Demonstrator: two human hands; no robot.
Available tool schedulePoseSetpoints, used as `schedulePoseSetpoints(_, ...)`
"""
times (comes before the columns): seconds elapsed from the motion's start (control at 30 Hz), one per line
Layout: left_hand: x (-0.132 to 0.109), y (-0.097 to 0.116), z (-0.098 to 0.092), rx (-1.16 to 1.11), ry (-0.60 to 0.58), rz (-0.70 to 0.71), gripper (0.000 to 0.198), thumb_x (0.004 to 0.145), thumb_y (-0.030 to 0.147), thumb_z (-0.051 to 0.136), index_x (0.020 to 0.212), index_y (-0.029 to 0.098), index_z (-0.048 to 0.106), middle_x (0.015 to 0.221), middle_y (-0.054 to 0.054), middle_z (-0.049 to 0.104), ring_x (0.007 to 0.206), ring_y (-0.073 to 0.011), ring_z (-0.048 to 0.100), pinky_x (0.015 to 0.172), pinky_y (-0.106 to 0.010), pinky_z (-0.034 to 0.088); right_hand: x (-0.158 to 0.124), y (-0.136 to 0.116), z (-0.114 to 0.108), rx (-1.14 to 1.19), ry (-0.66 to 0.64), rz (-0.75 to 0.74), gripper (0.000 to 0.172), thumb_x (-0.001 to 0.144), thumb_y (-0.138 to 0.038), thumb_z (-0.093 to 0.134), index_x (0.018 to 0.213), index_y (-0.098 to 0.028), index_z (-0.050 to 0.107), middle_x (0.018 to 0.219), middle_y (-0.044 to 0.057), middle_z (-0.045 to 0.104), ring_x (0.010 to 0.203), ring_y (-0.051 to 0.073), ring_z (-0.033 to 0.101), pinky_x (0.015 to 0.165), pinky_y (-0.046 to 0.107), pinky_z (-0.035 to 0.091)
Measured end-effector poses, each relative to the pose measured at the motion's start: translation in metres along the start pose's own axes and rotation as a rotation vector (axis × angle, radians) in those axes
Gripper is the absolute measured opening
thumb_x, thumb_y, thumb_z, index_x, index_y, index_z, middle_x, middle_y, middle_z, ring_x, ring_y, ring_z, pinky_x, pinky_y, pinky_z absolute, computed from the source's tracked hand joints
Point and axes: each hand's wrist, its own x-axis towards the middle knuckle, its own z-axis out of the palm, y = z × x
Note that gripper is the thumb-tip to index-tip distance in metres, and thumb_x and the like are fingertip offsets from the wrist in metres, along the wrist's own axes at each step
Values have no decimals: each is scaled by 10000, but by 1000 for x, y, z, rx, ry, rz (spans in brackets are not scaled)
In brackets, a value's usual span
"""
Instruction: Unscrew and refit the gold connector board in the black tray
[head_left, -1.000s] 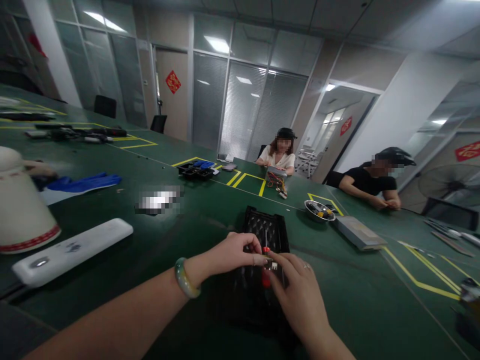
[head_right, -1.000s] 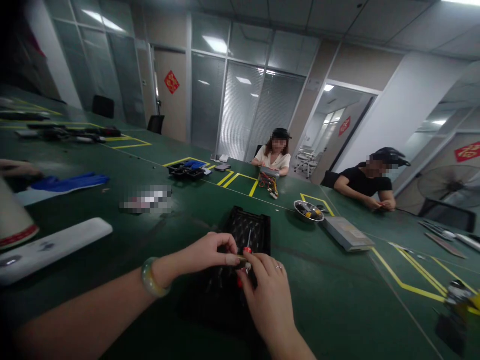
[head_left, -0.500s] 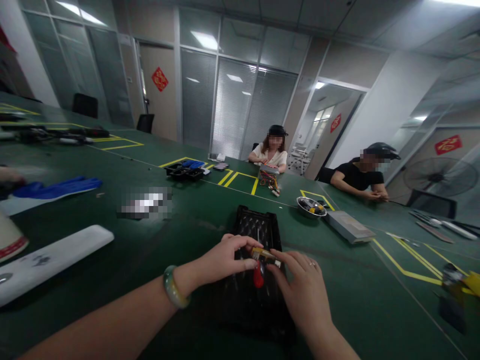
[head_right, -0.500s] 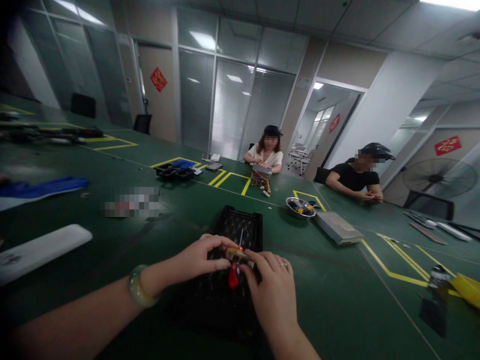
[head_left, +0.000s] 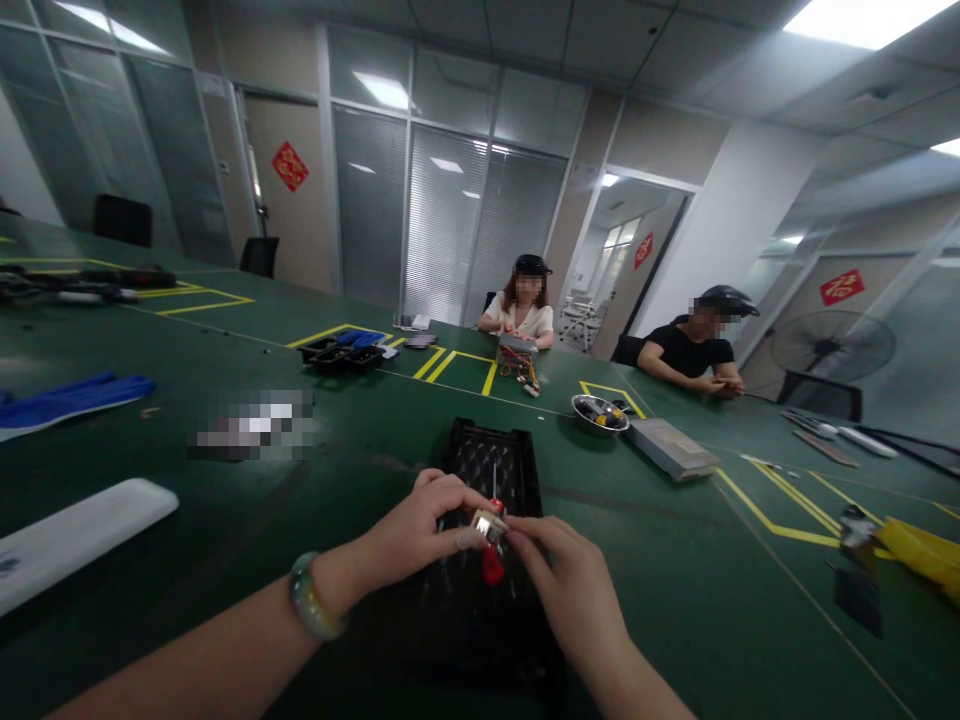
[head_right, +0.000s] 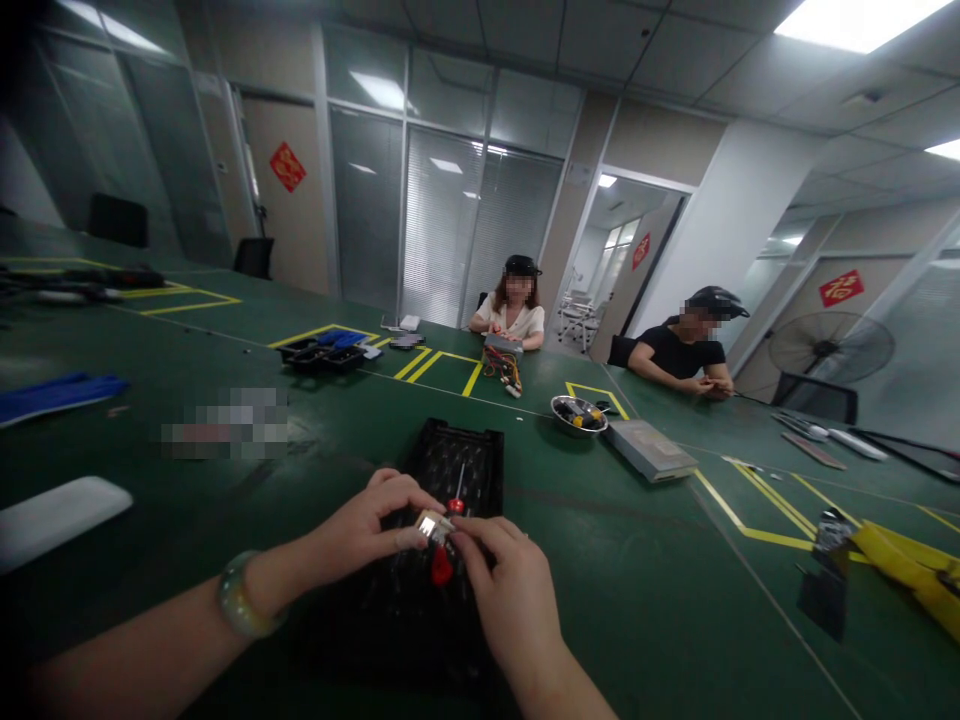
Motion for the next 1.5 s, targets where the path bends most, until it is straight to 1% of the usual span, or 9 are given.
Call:
schedulePoseSetpoints(0.27, 0, 1, -1, -3, -44, 70, 333, 864, 544, 671, 1099, 309, 692, 987, 12, 691, 972, -190, 583, 975, -353, 290, -3, -2, 1, -18, 23, 54, 138, 908, -235, 632, 936, -282, 759, 917, -27, 763, 824, 180, 710, 765, 285, 529)
schedulePoseSetpoints(0.37, -2, 1, -4, -21, -45, 73, 371, 881, 540, 651, 1179, 320, 662, 1022, 10, 687, 1006, -196, 579, 989, -352, 297, -3, -4, 1, -71, 7, 52, 145, 919, -232, 612, 939, -278, 748, 897, -34, 758, 798, 168, 708, 745, 271, 521)
schedulePoseSetpoints(0.53, 0, -8, -3, 10, 192, -102, 347, 1029, 429, 372, 1265, 313, 598, 1098, 5, 695, 1090, -201, 576, 1020, -388, 311, -3, -2, 2, -93, 11, 75, 144, 934, -258, 596, 955, -279, 737, 927, -31, 755, 827, 168, 707, 737, 264, 521)
schedulePoseSetpoints(0.73, 7, -39, 9, 157, 371, -393, 481, 972, 469, 418, 1378, 225, 504, 1375, -79, 577, 1304, -269, 474, 1107, -459, 312, -3, -6, -2, -119, 29, 43, 134, 929, -246, 604, 924, -280, 733, 924, -29, 744, 831, 166, 698, 758, 274, 513)
schedulePoseSetpoints(0.93, 7, -62, 17, 218, 201, -617, 666, 921, 474, 436, 1508, 166, 377, 1491, -142, 486, 1401, -332, 411, 1133, -495, 308, -5, -17, -5, -154, -5, -31, 159, 917, -188, 592, 879, -276, 719, 908, -31, 710, 813, 153, 685, 734, 257, 507)
schedulePoseSetpoints(1.13, 9, -66, 13, 213, 109, -633, 672, 910, 385, 397, 1548, 185, 321, 1523, -114, 455, 1417, -285, 406, 1160, -461, 289, -7, -19, -7, -208, -39, -33, 144, 907, -192, 608, 879, -276, 721, 902, -28, 706, 798, 158, 681, 720, 265, 507)
schedulePoseSetpoints(1.27, 9, -67, 12, 247, 105, -663, 682, 885, 374, 432, 1537, 191, 352, 1514, -129, 463, 1415, -321, 399, 1138, -500, 304, -4, -17, -8, -215, -33, 10, 149, 907, -183, 610, 874, -278, 719, 902, -40, 705, 805, 150, 680, 734, 266, 498)
schedulePoseSetpoints(1.4, 8, -68, 15, 303, 99, -671, 629, 846, 360, 467, 1456, 206, 488, 1601, -126, 309, 1472, -358, 261, 1142, -566, 250, -4, -16, -8, -220, -12, 23, 150, 906, -183, 609, 868, -279, 718, 900, -43, 708, 804, 150, 685, 729, 263, 498)
schedulePoseSetpoints(1.5, 8, -70, 17, 326, 94, -669, 553, 859, 352, 447, 1396, 272, 553, 1607, -88, 307, 1462, -354, 277, 1125, -573, 268, -7, -18, -6, -237, -32, 13, 148, 907, -190, 612, 865, -284, 719, 894, -42, 712, 788, 158, 689, 720, 271, 505)
